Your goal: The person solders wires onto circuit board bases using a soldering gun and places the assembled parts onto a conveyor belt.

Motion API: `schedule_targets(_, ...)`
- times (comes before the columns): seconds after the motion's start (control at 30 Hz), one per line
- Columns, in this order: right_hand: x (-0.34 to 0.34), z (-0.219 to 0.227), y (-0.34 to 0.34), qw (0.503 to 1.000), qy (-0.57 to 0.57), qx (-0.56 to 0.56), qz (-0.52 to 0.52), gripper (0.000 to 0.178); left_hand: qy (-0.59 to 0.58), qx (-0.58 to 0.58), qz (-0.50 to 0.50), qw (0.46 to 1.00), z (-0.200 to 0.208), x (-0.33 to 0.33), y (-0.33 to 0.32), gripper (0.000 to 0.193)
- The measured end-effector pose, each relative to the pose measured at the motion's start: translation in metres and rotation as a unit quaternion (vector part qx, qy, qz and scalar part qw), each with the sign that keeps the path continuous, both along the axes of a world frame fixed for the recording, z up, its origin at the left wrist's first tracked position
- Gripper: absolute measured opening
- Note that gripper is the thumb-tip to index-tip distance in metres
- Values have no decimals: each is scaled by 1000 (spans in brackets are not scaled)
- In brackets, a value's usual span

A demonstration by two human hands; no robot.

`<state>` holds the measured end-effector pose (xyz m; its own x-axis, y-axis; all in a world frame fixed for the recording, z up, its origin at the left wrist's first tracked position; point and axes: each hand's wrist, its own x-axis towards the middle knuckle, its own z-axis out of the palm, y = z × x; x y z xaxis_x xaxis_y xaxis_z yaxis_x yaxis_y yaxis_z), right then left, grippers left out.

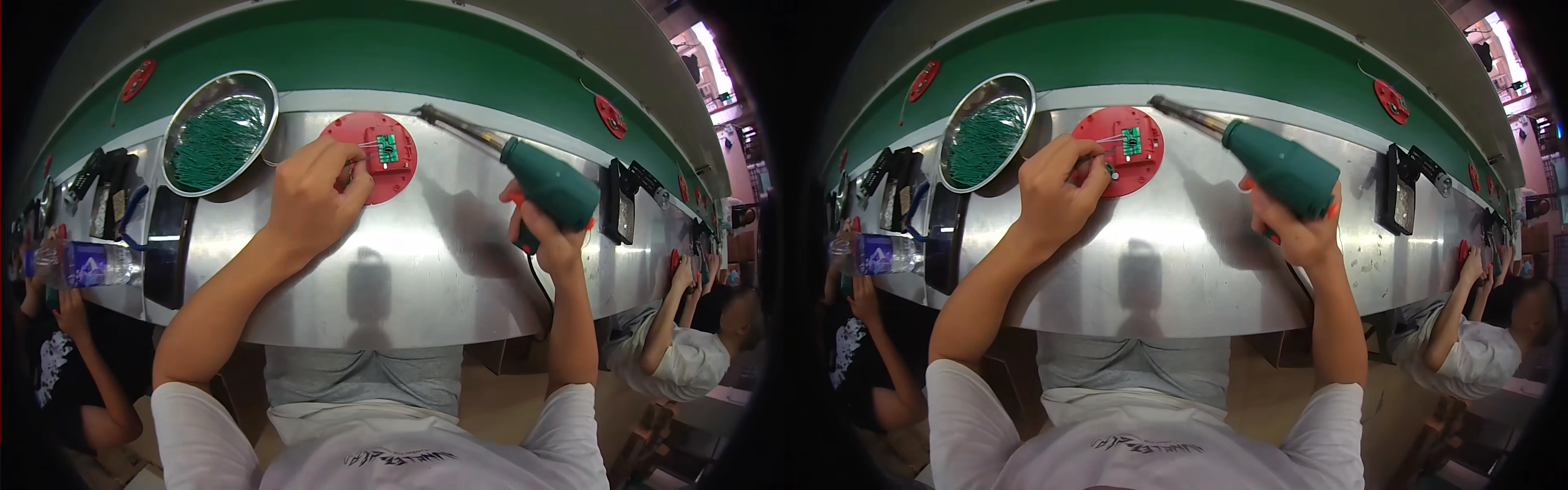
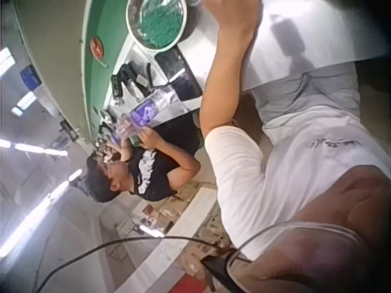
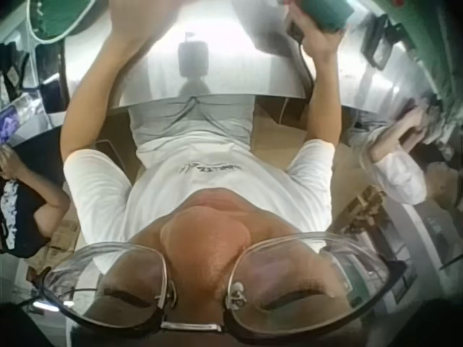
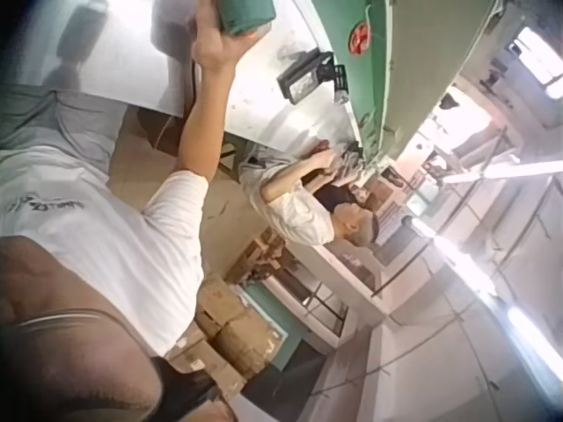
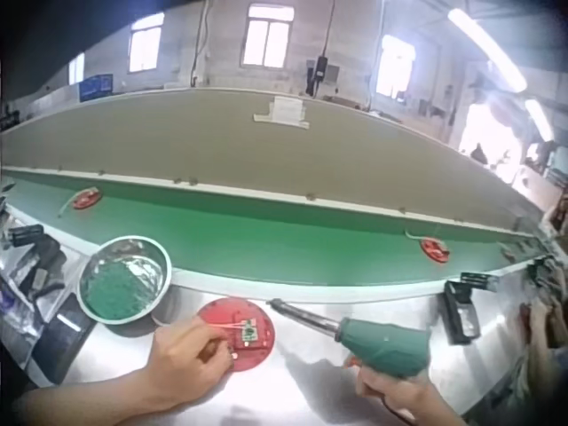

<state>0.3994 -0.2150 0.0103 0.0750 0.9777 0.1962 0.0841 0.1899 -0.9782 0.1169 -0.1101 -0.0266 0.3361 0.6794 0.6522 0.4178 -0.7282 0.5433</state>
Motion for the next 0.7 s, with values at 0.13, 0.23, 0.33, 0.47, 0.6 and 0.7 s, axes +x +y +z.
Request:
schedule_targets(0.13, -2, -5, -13, 998, 5, -58, -12, 23, 32, 78, -9, 996, -9, 2, 9, 10)
schedule_targets(0.23, -6, -13, -12, 997, -14, -71, 1, 22, 43, 74, 2, 996, -12, 3, 9, 9)
schedule_targets(0.33, -8, -16, -9, 996, -41, -72, 20, 20, 44, 68, 8, 997, -13, 5, 9, 10)
schedule_targets(0.47, -12, -16, -8, 997, -42, -60, 16, 16, 40, 71, 15, 997, -14, 6, 10, 11)
schedule_targets(0.6, -14, -19, -6, 998, -16, -66, 9, 12, 46, 66, 13, 997, -14, 5, 10, 12)
schedule_targets(0.7, -9, -23, -4, 998, -32, -42, 45, 16, 43, 68, 4, 997, -14, 3, 11, 12)
